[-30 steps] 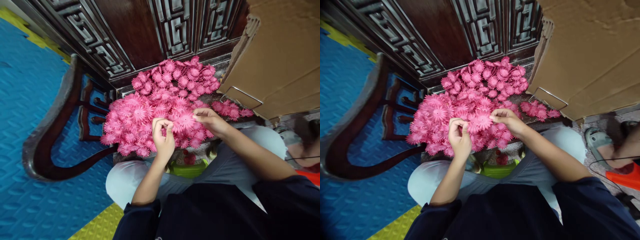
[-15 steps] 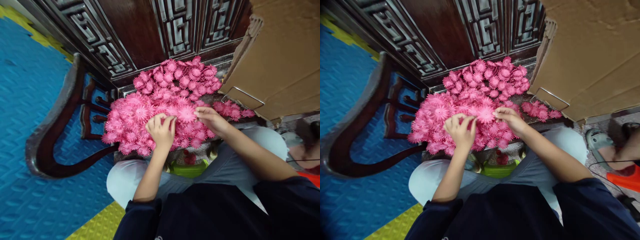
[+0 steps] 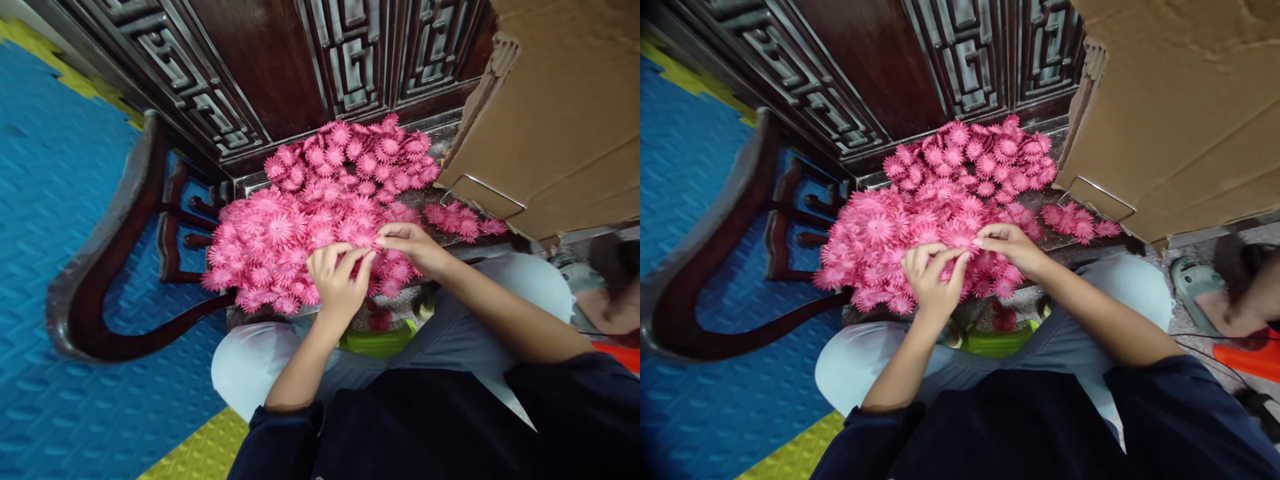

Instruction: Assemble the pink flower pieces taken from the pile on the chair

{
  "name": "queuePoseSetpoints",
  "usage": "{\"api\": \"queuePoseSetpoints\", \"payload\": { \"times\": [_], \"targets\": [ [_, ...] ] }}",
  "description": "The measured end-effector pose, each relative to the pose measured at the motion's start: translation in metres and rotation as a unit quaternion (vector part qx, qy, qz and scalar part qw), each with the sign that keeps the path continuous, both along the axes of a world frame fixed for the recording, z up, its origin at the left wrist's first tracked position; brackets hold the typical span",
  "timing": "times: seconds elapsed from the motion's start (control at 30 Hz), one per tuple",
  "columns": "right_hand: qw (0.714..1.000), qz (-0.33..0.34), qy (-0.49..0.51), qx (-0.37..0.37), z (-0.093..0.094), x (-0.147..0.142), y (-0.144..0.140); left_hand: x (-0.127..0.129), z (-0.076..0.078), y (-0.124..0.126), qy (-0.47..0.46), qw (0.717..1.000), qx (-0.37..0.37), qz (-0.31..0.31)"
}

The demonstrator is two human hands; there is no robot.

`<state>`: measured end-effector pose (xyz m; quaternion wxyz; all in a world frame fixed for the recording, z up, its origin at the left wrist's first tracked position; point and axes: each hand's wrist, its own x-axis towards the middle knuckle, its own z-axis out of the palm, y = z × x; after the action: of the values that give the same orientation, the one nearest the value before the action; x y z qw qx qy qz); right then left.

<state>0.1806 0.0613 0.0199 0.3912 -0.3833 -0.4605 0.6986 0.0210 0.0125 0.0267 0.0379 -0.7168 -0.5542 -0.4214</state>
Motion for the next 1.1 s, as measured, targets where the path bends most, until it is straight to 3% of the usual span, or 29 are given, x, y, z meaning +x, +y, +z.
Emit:
{"api": "queuePoseSetpoints", "payload": {
  "times": [0.17,0.27,0.4,0.5,0.63,0.83,1.1],
  "targets": [
    [1.0,0.009,0.012,0.001,0.003,-0.003,-0.001,0.003,-0.004,0.002,-0.03,0.999,-0.03,0.011],
    [1.0,0.013,0.021,0.001,0.003,-0.003,-0.001,0.003,-0.003,0.002,-0.102,0.992,-0.08,-0.011],
    [1.0,0.016,0.025,-0.002,0.003,-0.002,0.0,0.002,0.001,0.002,-0.232,0.953,-0.181,-0.074],
    [0.999,0.027,0.026,0.002,0.003,-0.001,0.0,0.001,0.002,0.003,-0.29,0.927,-0.214,-0.1],
    [0.999,0.039,0.02,0.014,0.002,-0.001,0.0,0.0,0.002,0.004,-0.303,0.921,-0.219,-0.112],
    [0.999,0.048,0.018,0.008,0.001,-0.001,0.001,0.002,0.006,0.003,-0.257,0.938,-0.206,-0.104],
    [0.998,0.063,0.019,0.021,0.005,0.001,0.001,-0.002,0.015,-0.002,-0.272,0.936,-0.181,-0.132]
  ]
}}
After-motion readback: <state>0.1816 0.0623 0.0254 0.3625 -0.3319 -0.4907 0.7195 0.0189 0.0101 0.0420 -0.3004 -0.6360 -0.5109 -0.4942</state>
